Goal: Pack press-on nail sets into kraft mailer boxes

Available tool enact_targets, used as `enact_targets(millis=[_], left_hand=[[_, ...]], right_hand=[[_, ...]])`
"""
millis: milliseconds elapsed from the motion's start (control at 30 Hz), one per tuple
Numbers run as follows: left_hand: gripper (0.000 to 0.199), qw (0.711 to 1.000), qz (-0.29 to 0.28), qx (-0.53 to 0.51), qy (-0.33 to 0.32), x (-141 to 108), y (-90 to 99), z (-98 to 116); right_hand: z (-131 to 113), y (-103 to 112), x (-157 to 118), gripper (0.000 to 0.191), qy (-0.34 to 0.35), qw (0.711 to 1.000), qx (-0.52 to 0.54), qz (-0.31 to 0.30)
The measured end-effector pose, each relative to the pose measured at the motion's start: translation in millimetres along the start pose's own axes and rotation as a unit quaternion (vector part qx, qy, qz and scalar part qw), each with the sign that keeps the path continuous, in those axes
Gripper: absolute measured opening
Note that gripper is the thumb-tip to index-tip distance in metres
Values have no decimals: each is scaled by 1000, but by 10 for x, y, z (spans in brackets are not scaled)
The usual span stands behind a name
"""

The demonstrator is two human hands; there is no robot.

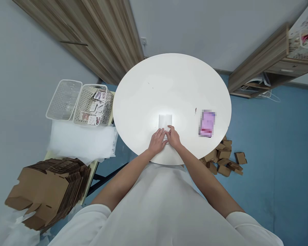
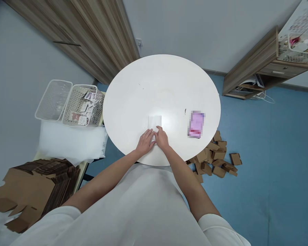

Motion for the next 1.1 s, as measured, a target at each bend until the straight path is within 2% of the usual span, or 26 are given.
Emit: enact_targets(millis=[100, 167, 267, 367, 500, 567, 667, 733, 800, 867, 1000, 1100], left_hand=[[50, 999, -12, 30, -9, 2, -5, 13], [50, 999, -18, 35, -13, -3, 18, 10], [48, 1000, -25, 17, -8, 32, 73, -7], [47, 999, -28, -25, 14, 121, 133, -37], [45, 995, -48, -89, 24, 200, 201, -85], [41, 990, -77, -118, 19, 150, 203, -101], [35, 983, -109, -146, -11, -67, 154, -83], [44, 984, -87, -153, -23, -243, 107, -62], [56, 984, -63, -166, -6, -371, 44, -55], [58, 982, -38, -185, 23, -413, -6, -63], [39, 973, 1, -217, 73, -288, -24, -123], [26, 962, 26, -233, 138, -175, 9, -197]], right_hand=[[-39, 86, -152, 52, 89, 994, -65, -21], [-65, 131, -258, 54, 149, 979, -135, -33], [-66, 109, -322, 63, 192, 957, -206, -76], [-66, 33, -265, 69, 170, 949, -246, -96], [-160, -12, -233, 62, 140, 941, -295, -85], [-211, 0, -302, 59, 155, 933, -306, -104], [-210, 49, -456, 52, 170, 932, -280, -156], [-169, 95, -525, 49, 169, 938, -246, -178], [-127, 143, -523, 48, 159, 945, -214, -187], [-105, 183, -446, 44, 142, 952, -186, -198], [-126, 235, -176, 31, 95, 961, -143, -218], [-138, 261, -1, 30, 53, 974, -124, -181]])
Point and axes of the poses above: each hand's wrist, its own x-axis towards the middle knuckle, its own y-axis out of the back of the hand, z = x × y, the point moved 4 cm from there along x, towards the middle knuckle, and after that the axes turned 4 degrees about -z, right-handed, at the moved point
